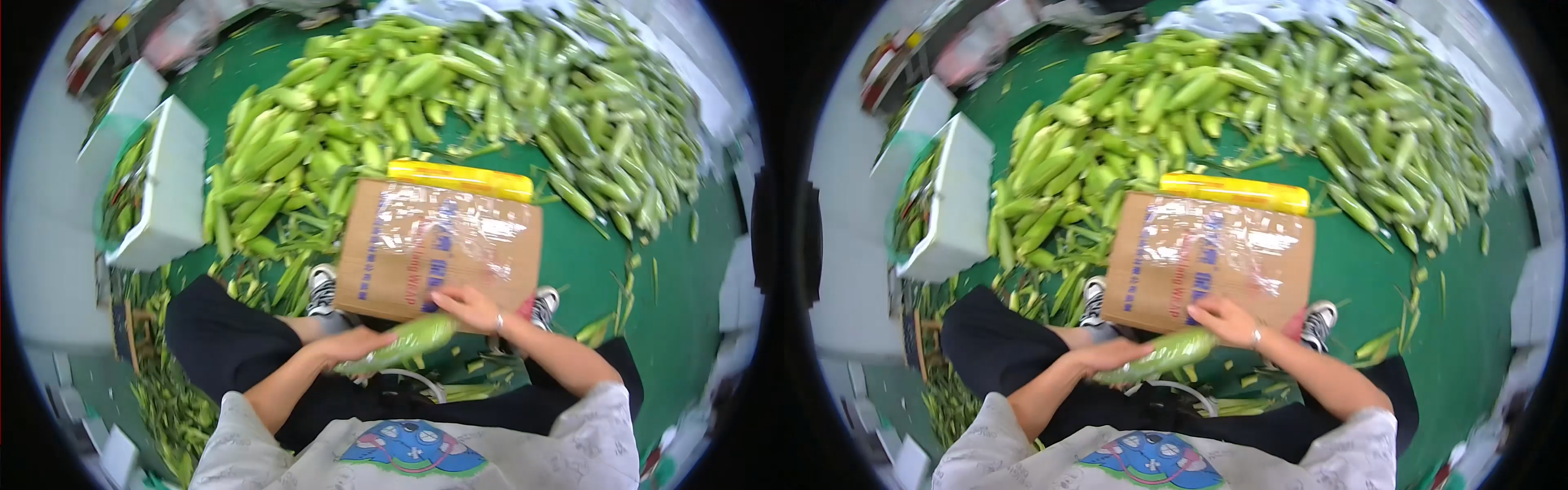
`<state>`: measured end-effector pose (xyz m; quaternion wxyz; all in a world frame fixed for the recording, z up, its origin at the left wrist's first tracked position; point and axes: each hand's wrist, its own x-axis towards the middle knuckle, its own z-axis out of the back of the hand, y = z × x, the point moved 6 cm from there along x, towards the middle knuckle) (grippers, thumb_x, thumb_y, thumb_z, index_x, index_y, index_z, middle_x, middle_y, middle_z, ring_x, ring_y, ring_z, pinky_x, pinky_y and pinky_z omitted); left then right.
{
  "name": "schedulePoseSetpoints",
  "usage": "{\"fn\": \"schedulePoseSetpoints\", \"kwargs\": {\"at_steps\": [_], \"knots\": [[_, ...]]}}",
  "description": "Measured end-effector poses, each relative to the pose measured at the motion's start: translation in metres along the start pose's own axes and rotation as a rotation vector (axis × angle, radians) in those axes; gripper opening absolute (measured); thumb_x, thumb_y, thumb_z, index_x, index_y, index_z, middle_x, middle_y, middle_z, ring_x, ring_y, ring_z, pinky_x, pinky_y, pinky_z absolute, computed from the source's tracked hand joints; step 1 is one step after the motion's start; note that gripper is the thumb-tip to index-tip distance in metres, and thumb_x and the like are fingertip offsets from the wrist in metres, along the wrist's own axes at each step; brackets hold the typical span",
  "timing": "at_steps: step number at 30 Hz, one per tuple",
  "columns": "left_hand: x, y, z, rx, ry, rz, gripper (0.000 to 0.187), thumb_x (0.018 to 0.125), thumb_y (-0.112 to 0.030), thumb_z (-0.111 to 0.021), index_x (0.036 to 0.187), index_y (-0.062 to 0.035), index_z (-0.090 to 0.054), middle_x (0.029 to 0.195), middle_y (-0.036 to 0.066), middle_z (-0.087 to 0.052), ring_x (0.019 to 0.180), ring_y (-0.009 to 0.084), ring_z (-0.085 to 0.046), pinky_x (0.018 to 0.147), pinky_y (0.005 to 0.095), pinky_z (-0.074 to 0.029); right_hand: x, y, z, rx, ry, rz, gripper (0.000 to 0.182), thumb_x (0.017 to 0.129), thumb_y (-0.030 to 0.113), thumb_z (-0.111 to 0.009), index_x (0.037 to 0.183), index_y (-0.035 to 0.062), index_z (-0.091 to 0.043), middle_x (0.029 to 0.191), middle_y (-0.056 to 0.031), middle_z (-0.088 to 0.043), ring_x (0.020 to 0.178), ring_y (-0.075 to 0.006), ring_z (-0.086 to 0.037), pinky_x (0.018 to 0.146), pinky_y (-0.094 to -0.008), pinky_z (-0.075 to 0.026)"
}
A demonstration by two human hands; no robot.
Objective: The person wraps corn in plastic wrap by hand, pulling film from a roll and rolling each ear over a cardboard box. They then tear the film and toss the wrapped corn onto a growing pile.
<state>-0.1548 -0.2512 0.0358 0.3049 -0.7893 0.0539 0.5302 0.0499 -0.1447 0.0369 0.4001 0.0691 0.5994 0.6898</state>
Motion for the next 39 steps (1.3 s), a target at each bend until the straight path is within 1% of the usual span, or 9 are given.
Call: {"fn": "schedulePoseSetpoints", "kwargs": {"at_steps": [8,12,17,20,24,28,30,37,39], "knots": [[-0.122,-0.125,0.047,-0.281,-1.163,-1.395,0.017,0.088,-0.011,-0.064,0.100,0.0004,-0.062,0.083,0.011,-0.067,0.074,0.0127,-0.062,0.069,0.0265,-0.048,0.031,0.015,-0.021,1.206,-0.650,-0.376,0.037,0.096,0.034,-0.053,0.086,-0.0003,-0.059,0.075,-0.0069,-0.063,0.055,-0.0144,-0.061,0.038,-0.0271,-0.046],[-0.048,-0.185,0.107,-0.576,-0.965,-1.311,0.017,0.090,-0.012,-0.058,0.101,0.0006,-0.056,0.093,0.013,-0.066,0.081,0.0200,-0.065,0.076,0.0319,-0.050,0.060,0.061,-0.023,0.944,-0.165,-0.190,0.036,0.093,0.036,-0.058,0.093,0.0007,-0.056,0.070,-0.0095,-0.061,0.049,-0.0150,-0.059,0.035,-0.0259,-0.043],[0.038,-0.191,0.285,0.118,-1.408,-1.194,0.031,0.087,-0.028,-0.062,0.103,-0.0017,-0.060,0.089,0.015,-0.065,0.082,0.0270,-0.062,0.075,0.0376,-0.051,0.134,0.033,0.120,0.908,-0.595,-0.277,0.035,0.084,0.042,-0.069,0.094,0.0125,-0.053,0.059,0.0028,-0.046,0.040,-0.0077,-0.041,0.035,-0.0207,-0.030],[-0.035,-0.063,0.420,-0.433,-2.182,-0.085,0.051,0.086,-0.033,-0.061,0.119,0.0051,-0.050,0.117,0.027,-0.054,0.102,0.0353,-0.057,0.087,0.0440,-0.048,0.164,-0.087,0.290,0.552,-0.804,-0.411,0.048,0.072,0.055,-0.075,0.079,0.0118,-0.055,0.056,0.0030,-0.044,0.041,-0.0081,-0.040,0.036,-0.0231,-0.034],[-0.002,0.057,0.566,-0.775,-1.903,0.225,0.086,0.082,-0.051,-0.063,0.129,0.0143,-0.032,0.128,0.031,-0.045,0.110,0.0395,-0.054,0.092,0.0439,-0.046,0.134,-0.154,0.411,0.492,-1.141,-0.348,0.056,0.083,0.043,-0.069,0.120,0.0044,-0.052,0.093,-0.0100,-0.064,0.062,-0.0141,-0.057,0.050,-0.0263,-0.046],[0.023,0.070,0.574,-1.334,-1.458,-0.559,0.063,0.079,-0.043,-0.074,0.124,-0.0042,-0.053,0.115,0.013,-0.061,0.095,0.0296,-0.062,0.069,0.0507,-0.053,0.100,-0.067,0.321,-0.030,-0.998,-0.001,0.071,0.088,0.015,-0.061,0.150,0.0227,-0.027,0.123,-0.0089,-0.058,0.080,-0.0118,-0.057,0.072,-0.0238,-0.048],[-0.001,0.043,0.541,-1.499,-1.169,-1.002,0.052,0.093,-0.044,-0.056,0.131,-0.0102,-0.049,0.126,0.013,-0.056,0.106,0.0291,-0.059,0.086,0.0487,-0.052,0.055,-0.075,0.265,-0.151,-0.768,-0.008,0.061,0.086,0.003,-0.058,0.143,0.0121,-0.036,0.113,-0.0078,-0.060,0.077,-0.0105,-0.057,0.068,-0.0262,-0.050],[-0.036,-0.239,0.209,0.312,-1.051,-1.264,0.044,0.076,-0.010,-0.072,0.117,-0.0010,-0.057,0.111,0.011,-0.060,0.099,0.0217,-0.059,0.085,0.0322,-0.048,-0.044,-0.037,0.109,-0.787,-0.454,-0.237,0.066,0.070,0.040,-0.079,0.116,0.0054,-0.046,0.110,-0.0176,-0.052,0.097,-0.0375,-0.056,0.082,-0.0440,-0.048],[0.012,-0.263,0.112,0.730,-0.761,-1.288,0.056,0.072,-0.006,-0.072,0.125,-0.0062,-0.054,0.118,0.014,-0.052,0.110,0.0300,-0.053,0.094,0.0362,-0.044,-0.043,-0.042,0.099,-0.902,-0.624,0.004,0.043,0.073,0.021,-0.073,0.106,0.0055,-0.050,0.101,-0.0162,-0.052,0.090,-0.0372,-0.056,0.076,-0.0431,-0.049]]}}
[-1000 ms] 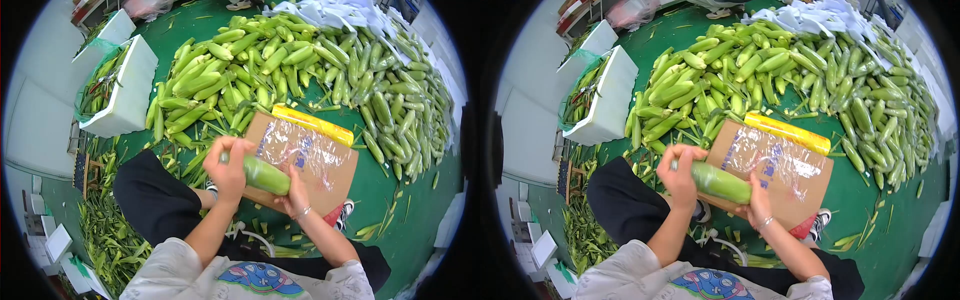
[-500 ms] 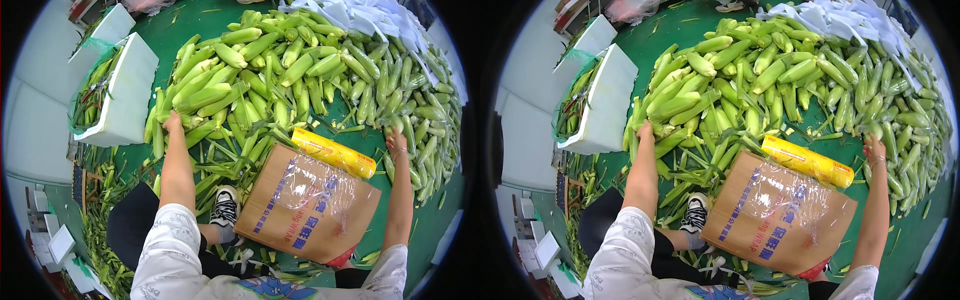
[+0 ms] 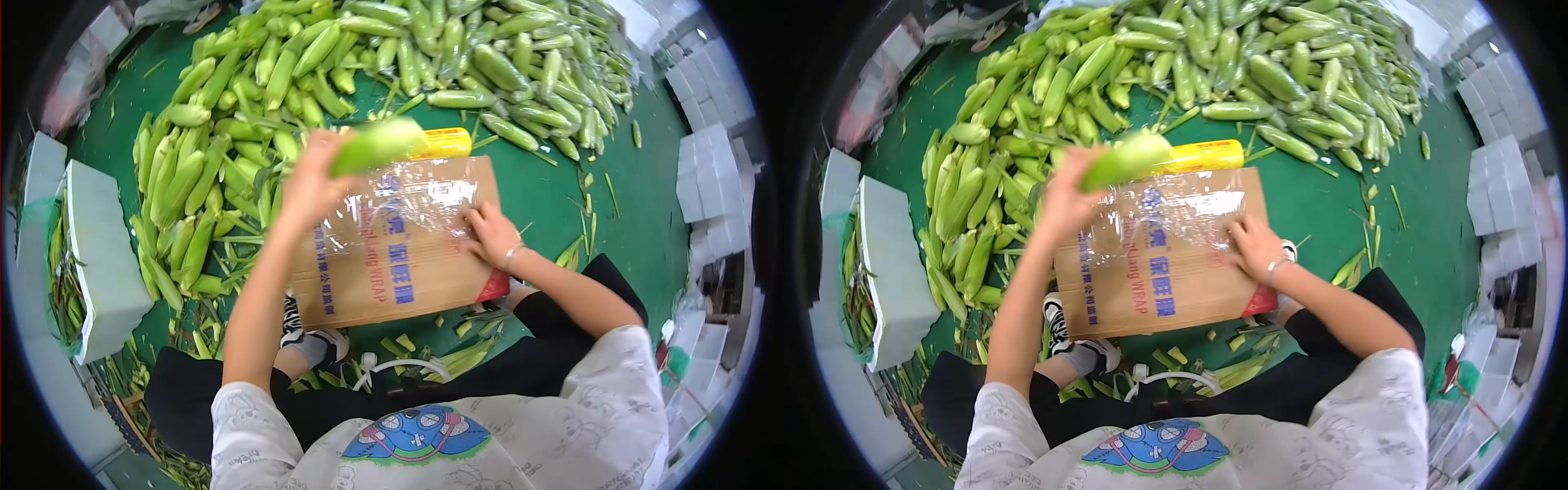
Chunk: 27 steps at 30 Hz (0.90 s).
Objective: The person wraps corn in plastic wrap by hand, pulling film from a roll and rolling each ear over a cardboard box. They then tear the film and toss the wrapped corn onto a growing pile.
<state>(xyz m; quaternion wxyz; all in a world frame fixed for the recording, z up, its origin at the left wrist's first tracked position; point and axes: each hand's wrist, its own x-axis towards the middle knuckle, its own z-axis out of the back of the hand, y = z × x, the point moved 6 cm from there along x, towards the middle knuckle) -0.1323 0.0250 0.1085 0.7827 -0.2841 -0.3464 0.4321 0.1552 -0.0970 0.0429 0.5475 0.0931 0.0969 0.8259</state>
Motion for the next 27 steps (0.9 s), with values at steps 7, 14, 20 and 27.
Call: {"fn": "schedulePoseSetpoints", "kwargs": {"at_steps": [7,14,20,27], "knots": [[-0.029,-0.001,-0.105,0.216,0.535,-0.017,0.067,0.071,-0.013,-0.077,0.133,-0.0134,-0.049,0.116,0.014,-0.050,0.114,0.0354,-0.047,0.097,0.0400,-0.041,-0.040,0.005,0.033,0.300,-0.273,-0.060,0.018,0.074,-0.003,-0.057,0.089,0.0038,-0.049,0.086,-0.0165,-0.049,0.079,-0.0363,-0.053,0.068,-0.0434,-0.046],[-0.026,0.005,-0.141,0.215,0.926,0.196,0.072,0.077,-0.032,-0.074,0.139,-0.0143,-0.043,0.123,0.019,-0.047,0.122,0.0366,-0.042,0.106,0.0424,-0.035,0.051,0.036,0.006,0.490,-0.393,0.104,0.011,0.081,-0.001,-0.058,0.090,0.0026,-0.051,0.084,-0.0170,-0.049,0.082,-0.0371,-0.053,0.070,-0.0423,-0.044],[-0.035,0.017,-0.095,-0.011,0.832,0.208,0.072,0.076,-0.026,-0.076,0.138,-0.0085,-0.044,0.137,0.020,-0.044,0.128,0.0363,-0.040,0.110,0.0402,-0.030,0.028,-0.006,0.028,0.441,-0.439,-0.044,0.015,0.075,-0.007,-0.053,0.086,0.0016,-0.047,0.083,-0.0176,-0.047,0.083,-0.0375,-0.050,0.072,-0.0423,-0.044],[0.002,-0.017,-0.067,0.077,0.350,-0.063,0.059,0.073,-0.014,-0.076,0.127,-0.0055,-0.053,0.120,0.017,-0.051,0.117,0.0339,-0.046,0.103,0.0394,-0.038,-0.056,0.012,0.019,0.230,0.034,0.264,0.024,0.065,-0.006,-0.055,0.085,0.0014,-0.044,0.082,-0.0158,-0.046,0.079,-0.0356,-0.050,0.069,-0.0419,-0.044]]}}
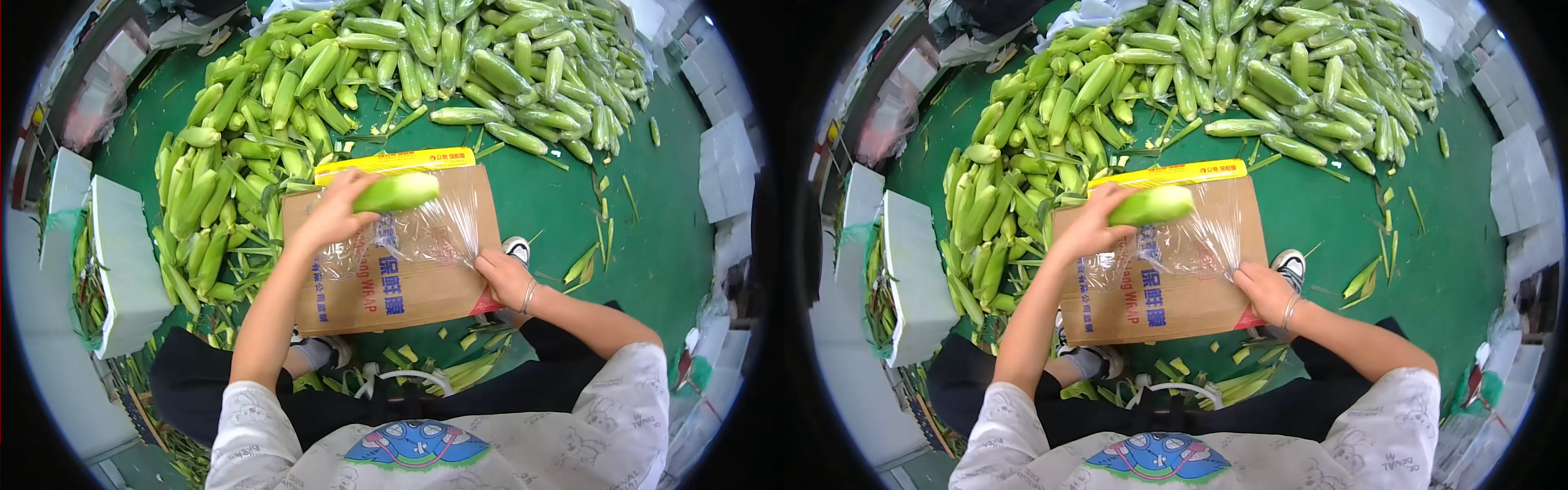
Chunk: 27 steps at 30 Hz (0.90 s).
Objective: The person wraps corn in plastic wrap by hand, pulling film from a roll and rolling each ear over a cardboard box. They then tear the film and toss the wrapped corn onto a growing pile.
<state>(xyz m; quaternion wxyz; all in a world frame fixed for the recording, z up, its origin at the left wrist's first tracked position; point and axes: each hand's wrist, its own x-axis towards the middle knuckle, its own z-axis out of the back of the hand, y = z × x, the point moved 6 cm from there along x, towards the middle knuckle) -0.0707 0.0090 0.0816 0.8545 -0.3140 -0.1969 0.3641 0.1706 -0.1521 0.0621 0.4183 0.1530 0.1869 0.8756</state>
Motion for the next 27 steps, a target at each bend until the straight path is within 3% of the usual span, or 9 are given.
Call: {"fn": "schedulePoseSetpoints", "kwargs": {"at_steps": [2,4,8,12,14,15,21,24,27], "knots": [[0.006,0.000,-0.039,-0.033,0.070,0.002,0.062,0.073,-0.016,-0.076,0.129,-0.0072,-0.052,0.122,0.016,-0.049,0.116,0.0339,-0.046,0.102,0.0397,-0.038,0.005,0.005,0.022,0.004,-0.023,-0.078,0.024,0.066,-0.007,-0.056,0.086,0.0011,-0.045,0.082,-0.0157,-0.045,0.079,-0.0348,-0.051,0.067,-0.0418,-0.044],[-0.002,-0.001,-0.087,0.051,0.419,0.025,0.067,0.072,-0.019,-0.077,0.132,-0.0088,-0.049,0.125,0.016,-0.047,0.117,0.0343,-0.045,0.102,0.0398,-0.038,0.024,0.003,0.036,0.020,-0.088,-0.104,0.021,0.070,-0.007,-0.056,0.086,0.0008,-0.045,0.082,-0.0168,-0.046,0.078,-0.0360,-0.052,0.065,-0.0424,-0.044],[-0.003,-0.002,-0.095,-0.040,0.524,0.095,0.073,0.071,-0.020,-0.078,0.136,-0.0112,-0.045,0.125,0.016,-0.046,0.119,0.0354,-0.043,0.103,0.0409,-0.037,0.086,-0.023,0.020,0.095,-0.446,-0.242,0.013,0.080,-0.002,-0.057,0.087,0.0019,-0.047,0.083,-0.0187,-0.050,0.080,-0.0373,-0.052,0.069,-0.0450,-0.044],[-0.017,-0.015,-0.075,0.252,0.194,0.011,0.069,0.069,-0.023,-0.080,0.128,-0.0067,-0.047,0.109,0.017,-0.048,0.106,0.0343,-0.048,0.089,0.0399,-0.042,0.111,0.000,-0.031,0.032,-0.294,-0.142,0.021,0.088,0.019,-0.057,0.100,0.0033,-0.052,0.090,-0.0155,-0.053,0.090,-0.0342,-0.053,0.078,-0.0402,-0.045],[-0.051,-0.026,-0.042,0.328,-0.318,0.165,0.062,0.069,-0.027,-0.080,0.116,-0.0025,-0.048,0.103,0.017,-0.049,0.101,0.0354,-0.049,0.085,0.0409,-0.043,0.110,0.006,-0.022,-0.190,-0.197,-0.121,0.045,0.087,0.035,-0.060,0.114,0.0000,-0.052,0.099,-0.0163,-0.053,0.089,-0.0341,-0.053,0.081,-0.0409,-0.044],[-0.069,-0.028,-0.042,0.381,-0.330,0.177,0.048,0.073,-0.031,-0.076,0.103,-0.0025,-0.052,0.092,0.015,-0.052,0.092,0.0360,-0.054,0.075,0.0423,-0.046,0.112,-0.004,-0.025,-0.240,-0.170,-0.113,0.064,0.083,0.052,-0.060,0.121,0.0010,-0.050,0.103,-0.0155,-0.053,0.091,-0.0324,-0.055,0.081,-0.0401,-0.046],[-0.117,0.016,-0.019,0.513,-0.074,0.332,0.021,0.083,-0.020,-0.063,0.075,-0.0018,-0.059,0.065,0.015,-0.061,0.058,0.0357,-0.060,0.053,0.0425,-0.048,0.112,-0.019,-0.029,-0.216,0.023,-0.075,0.075,0.078,0.061,-0.061,0.127,0.0064,-0.047,0.102,-0.0150,-0.053,0.092,-0.0317,-0.056,0.077,-0.0405,-0.049],[-0.098,0.004,0.011,-0.475,0.002,0.617,0.019,0.087,-0.015,-0.056,0.078,0.0000,-0.063,0.069,0.019,-0.064,0.057,0.0303,-0.062,0.056,0.0402,-0.049,0.095,0.024,-0.043,-0.249,0.105,0.075,0.079,0.077,0.064,-0.060,0.129,0.0062,-0.046,0.100,-0.0161,-0.053,0.093,-0.0317,-0.055,0.077,-0.0400,-0.050],[-0.075,-0.010,-0.050,-0.348,-0.056,0.363,0.018,0.089,-0.014,-0.057,0.082,0.0013,-0.065,0.068,0.014,-0.064,0.062,0.0283,-0.062,0.062,0.0388,-0.050,0.062,0.070,-0.064,-0.172,0.002,0.007,0.074,0.079,0.059,-0.061,0.129,0.0074,-0.047,0.098,-0.0158,-0.053,0.091,-0.0308,-0.055,0.076,-0.0395,-0.050]]}}
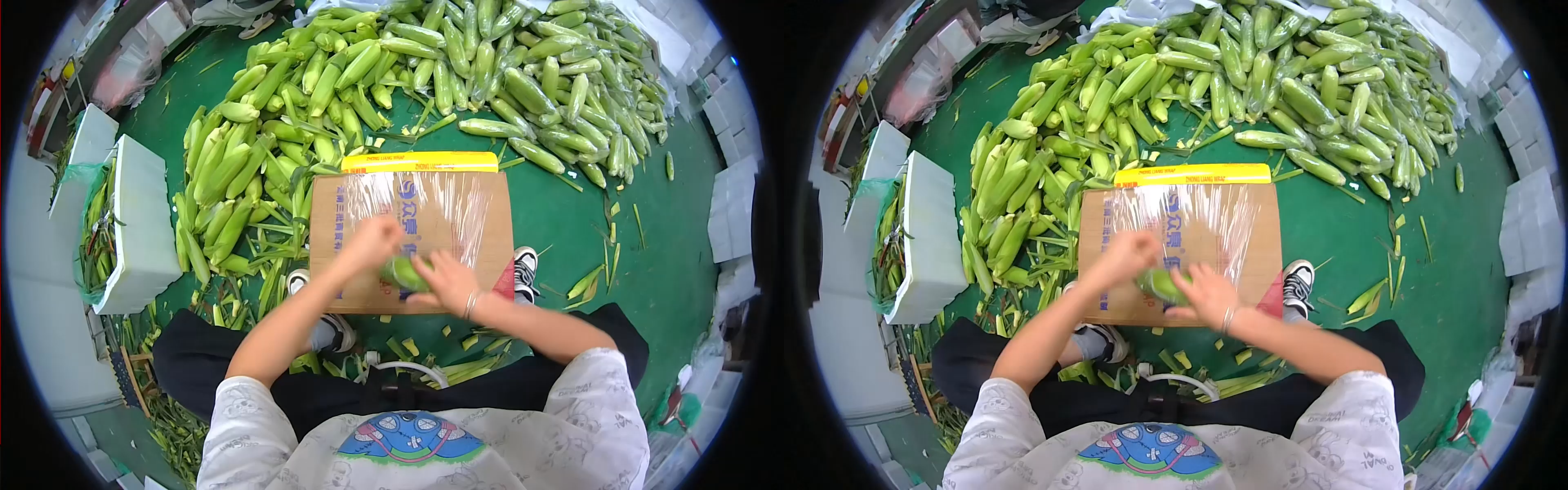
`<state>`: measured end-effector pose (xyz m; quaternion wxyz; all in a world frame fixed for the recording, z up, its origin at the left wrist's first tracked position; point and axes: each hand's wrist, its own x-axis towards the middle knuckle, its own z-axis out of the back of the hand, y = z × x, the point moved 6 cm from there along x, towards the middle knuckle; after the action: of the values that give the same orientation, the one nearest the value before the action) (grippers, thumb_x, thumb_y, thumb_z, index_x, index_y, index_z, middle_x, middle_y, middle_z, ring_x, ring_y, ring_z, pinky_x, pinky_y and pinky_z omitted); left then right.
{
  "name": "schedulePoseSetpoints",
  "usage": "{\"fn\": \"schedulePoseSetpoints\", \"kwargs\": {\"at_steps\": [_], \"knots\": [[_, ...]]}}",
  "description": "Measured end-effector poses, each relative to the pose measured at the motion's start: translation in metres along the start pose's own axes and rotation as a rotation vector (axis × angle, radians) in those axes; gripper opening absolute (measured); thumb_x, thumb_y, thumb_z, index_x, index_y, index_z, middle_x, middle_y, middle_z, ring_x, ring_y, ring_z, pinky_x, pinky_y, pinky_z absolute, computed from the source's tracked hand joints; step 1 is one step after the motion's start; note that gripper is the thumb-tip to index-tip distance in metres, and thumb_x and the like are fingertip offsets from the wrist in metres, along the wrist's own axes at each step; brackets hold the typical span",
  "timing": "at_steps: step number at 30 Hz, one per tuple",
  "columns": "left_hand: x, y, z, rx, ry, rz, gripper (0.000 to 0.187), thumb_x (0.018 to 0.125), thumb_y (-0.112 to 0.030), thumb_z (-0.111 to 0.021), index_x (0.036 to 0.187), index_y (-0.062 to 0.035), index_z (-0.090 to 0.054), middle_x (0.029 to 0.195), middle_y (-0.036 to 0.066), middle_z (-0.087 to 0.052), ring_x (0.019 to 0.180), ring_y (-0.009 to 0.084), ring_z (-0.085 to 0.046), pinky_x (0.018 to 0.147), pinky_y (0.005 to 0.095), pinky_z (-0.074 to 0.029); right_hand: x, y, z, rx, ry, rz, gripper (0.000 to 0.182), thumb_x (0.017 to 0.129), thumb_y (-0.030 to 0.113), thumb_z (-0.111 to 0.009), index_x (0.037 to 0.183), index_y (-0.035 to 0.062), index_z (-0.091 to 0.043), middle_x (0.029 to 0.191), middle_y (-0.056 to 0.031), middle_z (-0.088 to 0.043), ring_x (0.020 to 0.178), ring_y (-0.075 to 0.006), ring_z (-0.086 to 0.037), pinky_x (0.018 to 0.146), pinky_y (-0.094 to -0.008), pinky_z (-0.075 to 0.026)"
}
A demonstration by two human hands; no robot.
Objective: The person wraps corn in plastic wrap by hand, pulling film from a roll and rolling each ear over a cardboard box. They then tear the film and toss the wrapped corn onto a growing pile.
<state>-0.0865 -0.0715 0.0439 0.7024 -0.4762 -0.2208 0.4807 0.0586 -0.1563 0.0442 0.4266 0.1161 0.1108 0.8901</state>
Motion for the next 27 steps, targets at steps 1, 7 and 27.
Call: {"fn": "schedulePoseSetpoints", "kwargs": {"at_steps": [1,7,27], "knots": [[-0.007,0.002,-0.026,0.207,0.062,-0.073,0.019,0.089,-0.013,-0.058,0.082,0.0022,-0.065,0.067,0.012,-0.063,0.064,0.0287,-0.062,0.065,0.0374,-0.051,-0.011,0.007,-0.005,0.021,0.098,-0.056,0.070,0.080,0.057,-0.061,0.128,0.0071,-0.048,0.098,-0.0159,-0.053,0.088,-0.0298,-0.055,0.074,-0.0384,-0.049],[0.004,0.000,-0.022,0.223,-0.069,-0.267,0.033,0.086,-0.018,-0.064,0.112,0.0009,-0.057,0.117,0.022,-0.053,0.098,0.0368,-0.057,0.084,0.0396,-0.047,0.043,-0.081,0.014,-0.167,-0.346,-0.568,0.030,0.087,0.031,-0.060,0.103,0.0061,-0.058,0.101,-0.0173,-0.052,0.102,-0.0333,-0.048,0.089,-0.0417,-0.037],[-0.208,-0.010,-0.146,-0.562,1.469,0.424,0.052,0.099,-0.049,-0.043,0.082,-0.0039,-0.063,0.059,0.000,-0.053,0.047,0.0080,-0.051,0.040,0.0268,-0.042,0.051,-0.050,-0.035,0.111,0.181,0.044,0.073,0.094,0.047,-0.044,0.144,-0.0031,-0.026,0.152,-0.0181,-0.027,0.141,-0.0312,-0.022,0.115,-0.0424,-0.018]]}}
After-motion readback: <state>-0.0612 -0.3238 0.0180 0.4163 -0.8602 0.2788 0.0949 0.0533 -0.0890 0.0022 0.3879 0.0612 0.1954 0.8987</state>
